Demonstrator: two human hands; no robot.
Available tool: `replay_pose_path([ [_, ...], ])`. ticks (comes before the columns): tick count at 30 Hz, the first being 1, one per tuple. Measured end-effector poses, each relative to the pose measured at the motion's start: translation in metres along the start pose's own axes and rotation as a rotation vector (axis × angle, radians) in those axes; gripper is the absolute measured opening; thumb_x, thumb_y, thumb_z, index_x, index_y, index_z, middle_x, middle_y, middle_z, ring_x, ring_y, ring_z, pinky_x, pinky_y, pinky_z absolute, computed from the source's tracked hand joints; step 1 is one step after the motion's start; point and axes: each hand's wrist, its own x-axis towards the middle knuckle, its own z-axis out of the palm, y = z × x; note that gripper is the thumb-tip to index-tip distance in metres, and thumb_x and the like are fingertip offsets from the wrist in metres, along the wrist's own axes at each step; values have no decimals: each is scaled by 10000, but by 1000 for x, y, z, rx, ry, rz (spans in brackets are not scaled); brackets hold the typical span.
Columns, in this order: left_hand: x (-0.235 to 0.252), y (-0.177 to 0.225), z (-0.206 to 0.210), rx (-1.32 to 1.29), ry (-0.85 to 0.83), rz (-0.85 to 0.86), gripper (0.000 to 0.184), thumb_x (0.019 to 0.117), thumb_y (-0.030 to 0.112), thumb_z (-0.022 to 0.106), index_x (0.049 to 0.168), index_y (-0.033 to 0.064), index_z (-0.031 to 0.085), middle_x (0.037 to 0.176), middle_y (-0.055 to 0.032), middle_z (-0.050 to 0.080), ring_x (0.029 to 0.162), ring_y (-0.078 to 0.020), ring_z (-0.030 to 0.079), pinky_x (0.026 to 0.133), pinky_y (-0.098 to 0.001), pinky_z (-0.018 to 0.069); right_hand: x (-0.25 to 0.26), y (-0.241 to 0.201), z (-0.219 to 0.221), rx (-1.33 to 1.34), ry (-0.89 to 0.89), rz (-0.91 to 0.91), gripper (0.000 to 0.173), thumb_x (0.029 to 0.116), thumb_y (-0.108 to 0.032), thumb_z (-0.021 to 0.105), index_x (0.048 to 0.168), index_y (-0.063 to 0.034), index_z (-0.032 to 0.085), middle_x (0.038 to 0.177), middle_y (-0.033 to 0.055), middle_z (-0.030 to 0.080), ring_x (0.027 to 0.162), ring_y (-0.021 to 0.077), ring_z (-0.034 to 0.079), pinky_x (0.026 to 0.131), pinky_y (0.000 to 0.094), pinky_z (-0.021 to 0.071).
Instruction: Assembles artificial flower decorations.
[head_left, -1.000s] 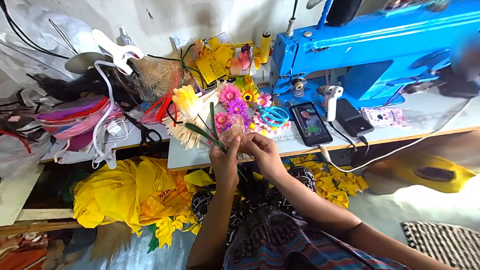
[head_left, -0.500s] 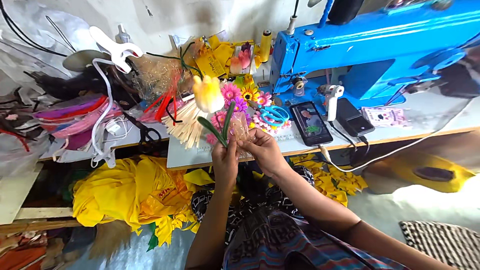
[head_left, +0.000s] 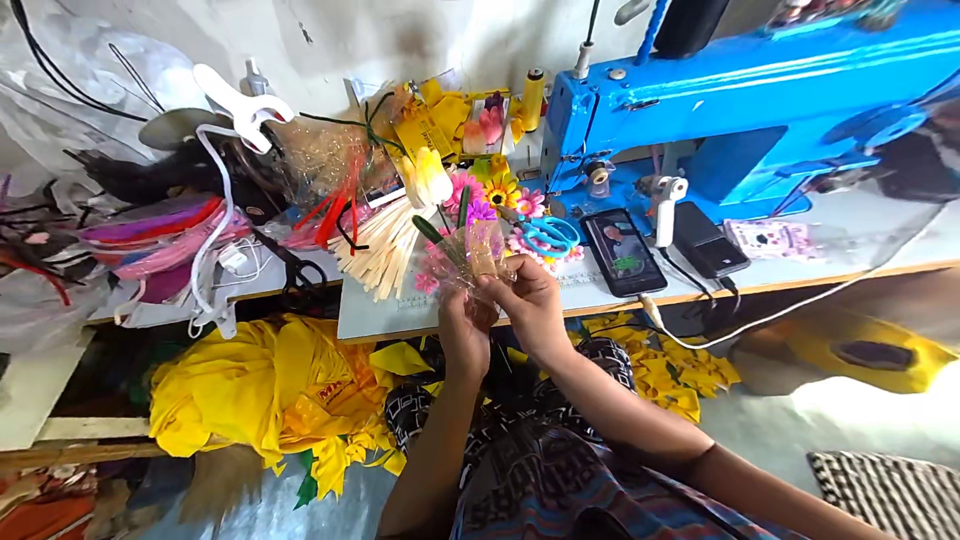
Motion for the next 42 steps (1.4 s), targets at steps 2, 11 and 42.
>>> replay_pose_path([
  [2, -2, -2, 3, -20, 19, 1, 399, 1078, 194, 193, 1127, 122, 582, 920, 26, 679, 846, -58, 676, 800, -260, 583, -1, 6, 6, -38, 48, -9, 126, 925, -52, 702, 1039, -69, 652, 935, -6, 677, 855, 58, 663, 787, 258, 579],
  [11, -5, -9, -1, -15, 9, 101, 345, 1092, 158, 285, 1132, 101, 623, 930, 39, 687, 866, -40, 677, 815, -247, 582, -7, 6, 11, -140, 82, 6, 73, 921, -140, 730, 938, -72, 709, 1055, 23, 612, 947, 58, 597, 783, 196, 526],
  [42, 0, -21, 11, 25, 262, 275, 172, 1080, 52, 383, 1036, 88, 545, 781, 36, 600, 655, -21, 611, 611, -182, 542, -9, 3, 16, -122, 106, -3, 109, 932, -66, 695, 1029, -35, 659, 827, -19, 657, 718, 9, 623, 679, 180, 540],
])
